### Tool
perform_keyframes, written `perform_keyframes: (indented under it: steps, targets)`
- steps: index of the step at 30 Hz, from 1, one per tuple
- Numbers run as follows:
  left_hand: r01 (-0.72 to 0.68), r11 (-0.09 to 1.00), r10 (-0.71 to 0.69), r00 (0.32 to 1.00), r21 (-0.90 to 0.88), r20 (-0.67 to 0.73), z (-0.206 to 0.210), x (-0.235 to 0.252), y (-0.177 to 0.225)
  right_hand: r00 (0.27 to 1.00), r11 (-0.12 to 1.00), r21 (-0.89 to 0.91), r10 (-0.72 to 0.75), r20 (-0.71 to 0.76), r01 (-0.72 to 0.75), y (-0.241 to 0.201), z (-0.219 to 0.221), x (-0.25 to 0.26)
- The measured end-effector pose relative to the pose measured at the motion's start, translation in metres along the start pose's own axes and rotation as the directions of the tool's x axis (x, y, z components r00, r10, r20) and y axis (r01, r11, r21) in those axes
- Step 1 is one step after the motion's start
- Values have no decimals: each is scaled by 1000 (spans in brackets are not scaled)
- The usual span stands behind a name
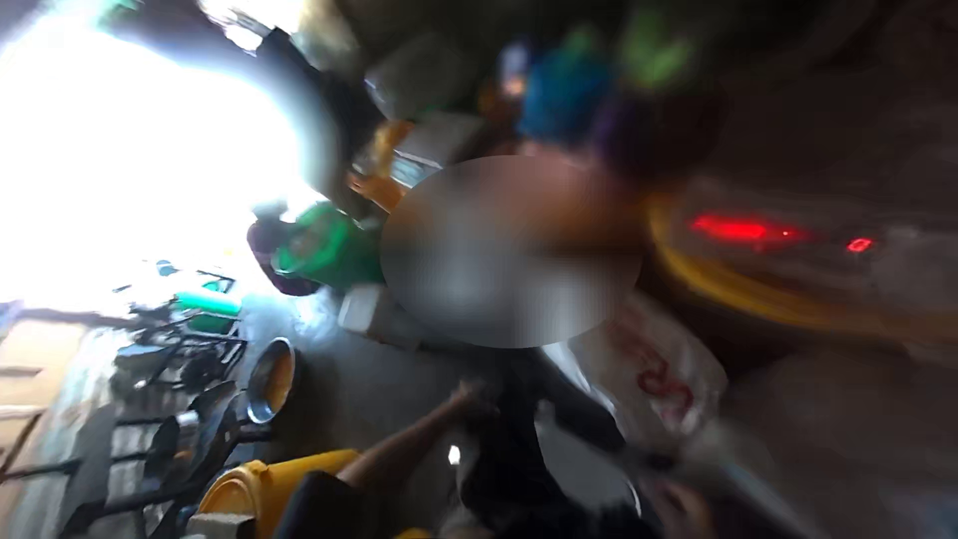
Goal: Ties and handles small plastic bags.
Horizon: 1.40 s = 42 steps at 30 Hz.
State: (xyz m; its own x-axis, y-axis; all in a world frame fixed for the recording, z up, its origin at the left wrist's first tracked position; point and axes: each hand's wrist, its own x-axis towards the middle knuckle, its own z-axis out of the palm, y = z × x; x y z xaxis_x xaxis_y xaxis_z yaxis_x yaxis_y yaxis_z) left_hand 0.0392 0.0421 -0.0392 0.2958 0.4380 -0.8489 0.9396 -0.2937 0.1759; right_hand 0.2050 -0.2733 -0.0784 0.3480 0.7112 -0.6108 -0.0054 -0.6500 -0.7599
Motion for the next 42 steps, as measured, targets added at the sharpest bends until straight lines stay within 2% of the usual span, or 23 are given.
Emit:
perform_keyframes:
  steps: [1, 2, 4, 5, 7, 10, 12, 13, 15, 17, 19, 21, 23, 25, 28, 30, 32, 35, 39, 42]
  targets:
    - [23, 1000, -23, 999, -19, 23, 2, 15, 1, 996, 1000, 5, 30, -79, -30, 27, 18, 31]
    - [-14, 999, 14, 1000, -39, 16, 0, 41, -2, 991, 995, -6, 99, -90, -100, 42, 27, 59]
    - [-86, 991, 81, 995, -98, -59, -15, 87, -3, 982, 982, -39, 187, -15, -187, 53, 30, 94]
    - [-149, 977, 128, 982, -152, -140, -27, 104, -1, 986, 986, -24, 168, 20, -167, 57, 29, 106]
    - [-343, 898, 256, 916, -276, -309, -52, 120, 20, 991, 997, -9, 79, 106, -78, 63, 18, 115]
    - [-623, 691, 411, 756, -367, -509, -78, 113, 66, 955, 969, 45, -247, 164, 243, 70, -11, 104]
    - [-762, 552, 546, 638, -340, -544, -71, 108, 87, 898, 895, 94, -440, 24, 436, 63, -30, 95]
    - [-807, 504, 612, 585, -308, -532, -59, 106, 93, 876, 873, 82, -475, -87, 481, 51, -38, 94]
    - [-833, 515, 667, 538, -203, -515, -23, 99, 101, 824, 877, -5, -454, -340, 481, 17, -41, 99]
    - [-842, 532, 681, 491, -93, -543, 6, 101, 109, 767, 881, -23, -424, -481, 472, -15, -39, 113]
    - [-882, 471, 698, 352, 30, -624, 28, 114, 115, 732, 865, 8, -419, -537, 501, -42, -37, 136]
    - [-916, 376, 739, 206, 139, -642, 47, 130, 111, 710, 859, 28, -404, -577, 511, -62, -31, 165]
    - [-939, 304, 752, 133, 159, -646, 60, 143, 107, 697, 892, -7, -359, -620, 452, -79, -28, 190]
    - [-965, 227, 726, 79, 130, -683, 66, 154, 103, 742, 960, -88, -262, -617, 265, -91, -26, 209]
    - [-985, 162, 690, 71, 59, -721, 73, 167, 91, 802, 996, -89, -59, -595, 8, -98, -19, 227]
    - [-990, 137, 680, 76, 25, -729, 77, 174, 83, 808, 999, 7, 32, -589, -34, -100, -13, 229]
    - [-991, 132, 677, 92, -3, -730, 81, 180, 77, 820, 997, 69, 53, -570, -17, -102, -10, 230]
    - [-989, 140, 691, 127, -41, -711, 86, 184, 73, 800, 997, 23, -45, -598, 73, -95, -9, 233]
    - [-986, 146, 715, 162, -82, -680, 86, 187, 73, 710, 952, -111, -287, -643, 284, -82, -8, 237]
    - [-981, 153, 736, 192, -117, -650, 86, 192, 71, 692, 913, -97, -367, -622, 397, -77, -6, 243]
